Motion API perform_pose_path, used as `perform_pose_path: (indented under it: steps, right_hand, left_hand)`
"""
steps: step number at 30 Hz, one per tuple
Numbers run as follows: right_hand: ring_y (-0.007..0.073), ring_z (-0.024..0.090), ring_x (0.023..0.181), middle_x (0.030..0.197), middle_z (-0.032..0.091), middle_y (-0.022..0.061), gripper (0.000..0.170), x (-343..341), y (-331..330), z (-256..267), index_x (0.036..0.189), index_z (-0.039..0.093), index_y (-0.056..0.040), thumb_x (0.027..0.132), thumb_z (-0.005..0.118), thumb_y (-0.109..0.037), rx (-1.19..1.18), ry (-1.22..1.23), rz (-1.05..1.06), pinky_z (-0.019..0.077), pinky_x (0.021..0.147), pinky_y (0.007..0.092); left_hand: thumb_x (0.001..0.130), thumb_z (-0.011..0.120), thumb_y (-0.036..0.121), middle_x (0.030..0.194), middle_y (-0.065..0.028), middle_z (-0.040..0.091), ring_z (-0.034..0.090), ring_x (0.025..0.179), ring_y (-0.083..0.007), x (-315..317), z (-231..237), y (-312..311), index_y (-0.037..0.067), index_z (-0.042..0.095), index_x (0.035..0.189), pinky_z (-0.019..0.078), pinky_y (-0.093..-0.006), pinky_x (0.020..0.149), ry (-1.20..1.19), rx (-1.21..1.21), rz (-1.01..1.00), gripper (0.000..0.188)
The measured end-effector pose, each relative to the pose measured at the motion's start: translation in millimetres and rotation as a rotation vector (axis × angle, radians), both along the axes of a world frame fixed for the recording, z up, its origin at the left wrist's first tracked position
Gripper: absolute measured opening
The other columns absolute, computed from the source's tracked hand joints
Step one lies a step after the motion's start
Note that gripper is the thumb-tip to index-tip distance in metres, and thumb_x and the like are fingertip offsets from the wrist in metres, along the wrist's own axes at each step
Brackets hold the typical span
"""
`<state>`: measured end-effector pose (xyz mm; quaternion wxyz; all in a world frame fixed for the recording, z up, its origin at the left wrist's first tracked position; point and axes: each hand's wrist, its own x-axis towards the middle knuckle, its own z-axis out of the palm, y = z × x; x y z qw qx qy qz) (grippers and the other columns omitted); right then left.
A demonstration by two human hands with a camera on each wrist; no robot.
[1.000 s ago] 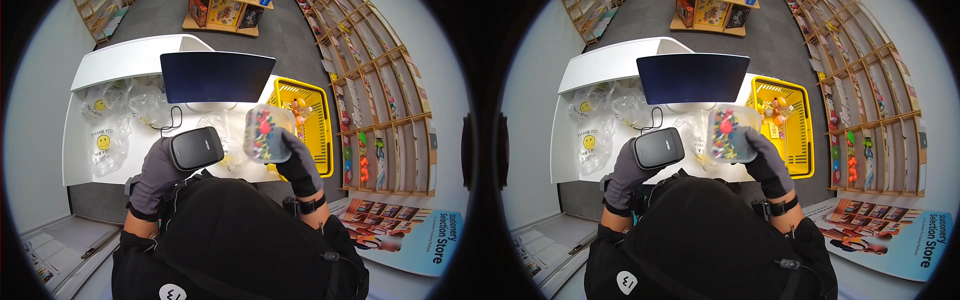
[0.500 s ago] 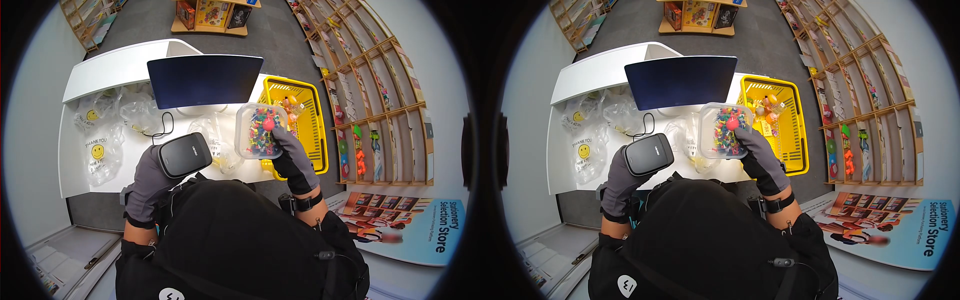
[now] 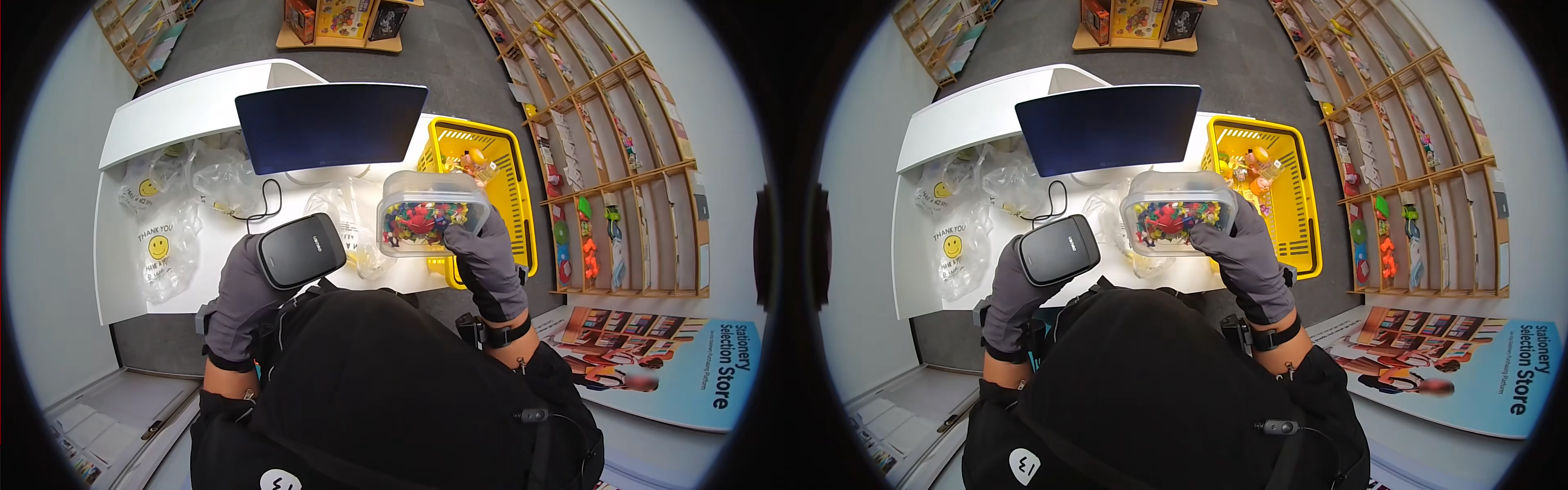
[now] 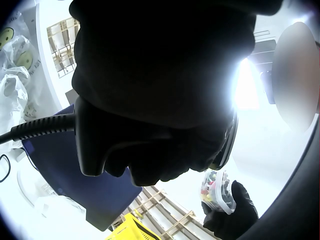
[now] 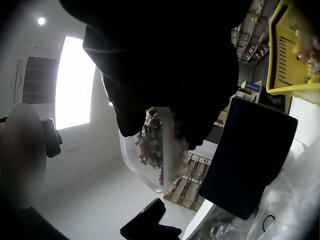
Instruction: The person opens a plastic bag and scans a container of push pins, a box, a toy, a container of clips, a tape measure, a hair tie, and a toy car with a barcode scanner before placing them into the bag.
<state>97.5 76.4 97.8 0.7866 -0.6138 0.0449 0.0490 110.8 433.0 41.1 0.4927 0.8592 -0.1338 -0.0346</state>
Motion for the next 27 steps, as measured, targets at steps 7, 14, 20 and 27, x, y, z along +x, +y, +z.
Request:
perform_pose_path:
  steps: [7, 14, 20, 27]
  right_hand:
    - [0.0209, 0.069, 0.125, 0.135, 0.072, 0.0122, 0.064, 2, 3, 2, 0.147, 0.061, 0.0000, 0.088, 0.086, 0.000, -0.310, -0.193, 0.012, 0.0562, 0.109, 0.0364]
    - [0.0347, 0.065, 0.138, 0.147, 0.065, 0.0218, 0.046, 13, 2, -1, 0.129, 0.065, -0.0062, 0.088, 0.084, 0.003, -0.451, -0.687, 0.071, 0.0531, 0.117, 0.0443]
    - [0.0355, 0.065, 0.137, 0.140, 0.067, 0.0225, 0.060, 16, 4, -12, 0.128, 0.065, -0.0075, 0.075, 0.092, 0.004, -0.292, -0.649, 0.029, 0.0547, 0.112, 0.0437]
    - [0.0309, 0.075, 0.105, 0.114, 0.075, 0.0211, 0.048, 37, 26, -8, 0.120, 0.068, 0.0026, 0.083, 0.088, -0.021, -0.519, 0.099, 0.088, 0.0584, 0.094, 0.0394]
  left_hand:
    - [0.080, 0.095, 0.016, 0.103, -0.0113, 0.081, 0.079, 0.094, -0.0261, -3, 5, -2, 0.007, 0.080, 0.112, 0.0610, -0.0360, 0.083, -0.026, 0.007, 0.028, 0.036]
    - [0.080, 0.095, 0.016, 0.102, -0.0115, 0.081, 0.079, 0.093, -0.0258, -1, 4, -2, 0.006, 0.080, 0.110, 0.0609, -0.0351, 0.082, 0.014, -0.045, 0.021, 0.035]
    - [0.081, 0.094, 0.018, 0.103, -0.0113, 0.081, 0.079, 0.093, -0.0267, 1, -3, 2, 0.006, 0.079, 0.112, 0.0610, -0.0364, 0.082, -0.028, 0.015, 0.008, 0.036]
    - [0.084, 0.091, 0.023, 0.104, -0.0111, 0.080, 0.078, 0.091, -0.0253, 12, -3, 18, 0.006, 0.076, 0.114, 0.0606, -0.0387, 0.077, 0.054, 0.152, 0.071, 0.038]
